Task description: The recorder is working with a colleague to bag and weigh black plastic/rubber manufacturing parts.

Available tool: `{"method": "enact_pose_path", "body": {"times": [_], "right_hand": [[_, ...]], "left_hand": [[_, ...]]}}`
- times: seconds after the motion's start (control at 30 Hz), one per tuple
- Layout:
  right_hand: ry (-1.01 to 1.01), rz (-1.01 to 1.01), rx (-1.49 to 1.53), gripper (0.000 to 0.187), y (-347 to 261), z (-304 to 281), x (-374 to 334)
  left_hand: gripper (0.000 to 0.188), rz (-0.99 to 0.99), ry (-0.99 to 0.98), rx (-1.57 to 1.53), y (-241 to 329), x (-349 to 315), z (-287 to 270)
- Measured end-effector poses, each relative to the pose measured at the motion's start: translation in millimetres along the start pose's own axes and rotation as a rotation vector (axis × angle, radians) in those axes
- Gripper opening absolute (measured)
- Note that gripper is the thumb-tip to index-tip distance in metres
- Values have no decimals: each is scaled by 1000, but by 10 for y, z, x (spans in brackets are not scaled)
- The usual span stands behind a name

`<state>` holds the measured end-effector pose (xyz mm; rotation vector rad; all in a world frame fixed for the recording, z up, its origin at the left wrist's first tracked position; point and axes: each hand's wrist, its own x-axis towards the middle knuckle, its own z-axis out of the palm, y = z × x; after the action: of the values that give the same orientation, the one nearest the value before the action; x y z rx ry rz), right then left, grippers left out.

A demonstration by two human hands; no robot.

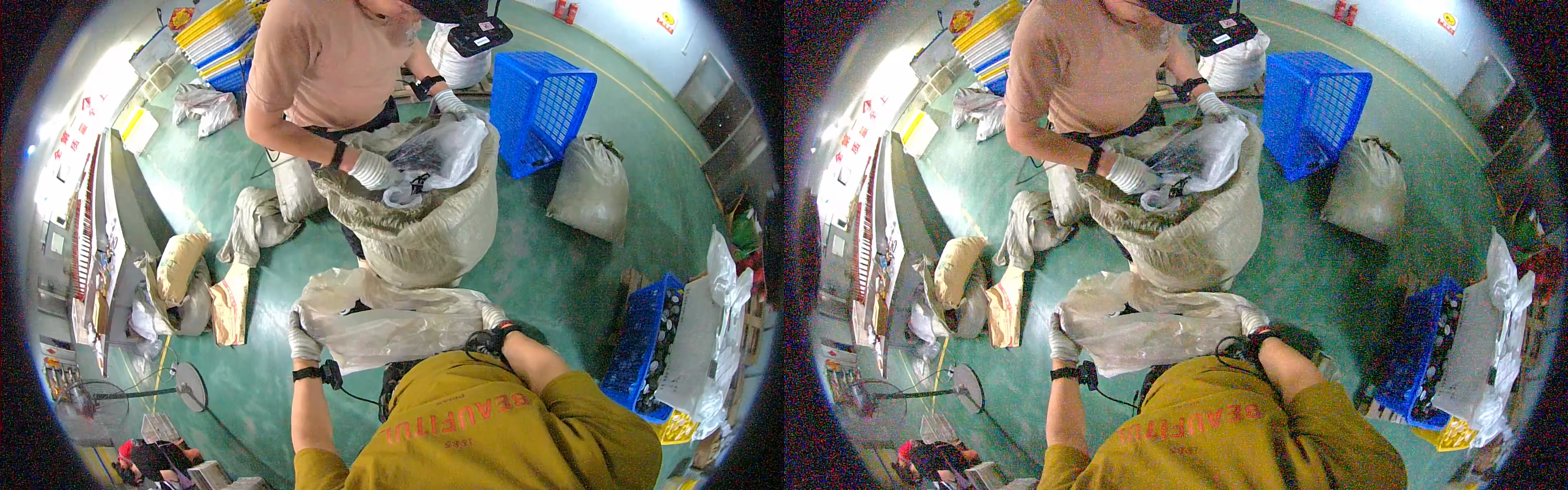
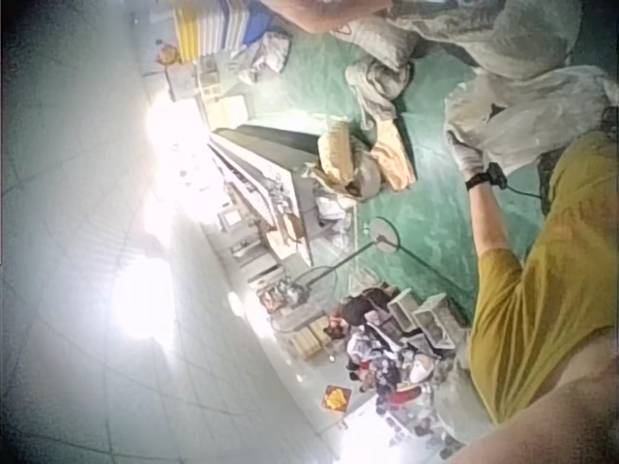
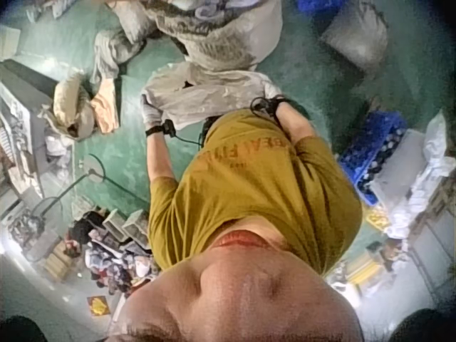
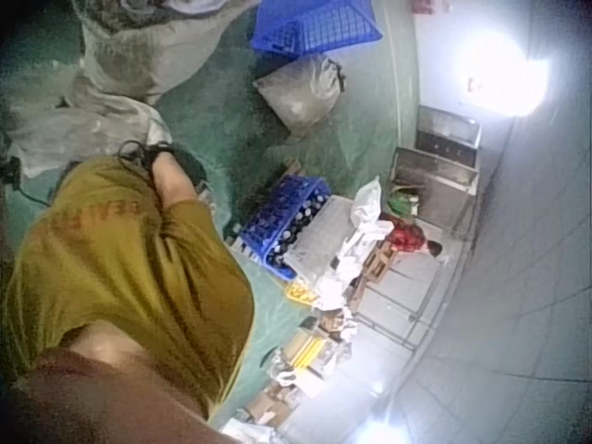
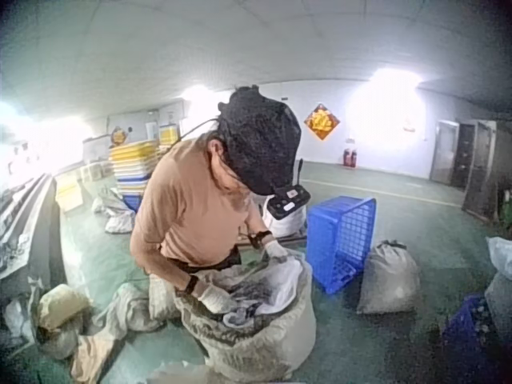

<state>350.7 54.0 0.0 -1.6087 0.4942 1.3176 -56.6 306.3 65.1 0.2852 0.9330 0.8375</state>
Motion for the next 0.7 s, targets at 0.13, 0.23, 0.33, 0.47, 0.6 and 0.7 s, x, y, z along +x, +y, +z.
{"method": "enact_pose_path", "body": {"times": [0.13,0.23,0.33,0.47,0.6,0.7], "right_hand": [[9,1,61,49,-30,55,-147],[-8,-46,78,46,-14,19,-64],[-56,-57,102,44,52,-61,140],[68,-98,-64,43,83,-122,295],[-52,-141,-51,45,102,-57,196],[1,32,103,47,10,-7,-43]], "left_hand": [[53,-53,-46,-95,-7,1,29],[53,-31,-54,-86,-11,-27,91],[53,-40,-47,-92,-5,-70,135],[54,-30,-52,-117,-2,-76,146],[54,-29,-37,-110,-5,-80,105],[55,-40,-42,-118,-25,-46,84]]}}
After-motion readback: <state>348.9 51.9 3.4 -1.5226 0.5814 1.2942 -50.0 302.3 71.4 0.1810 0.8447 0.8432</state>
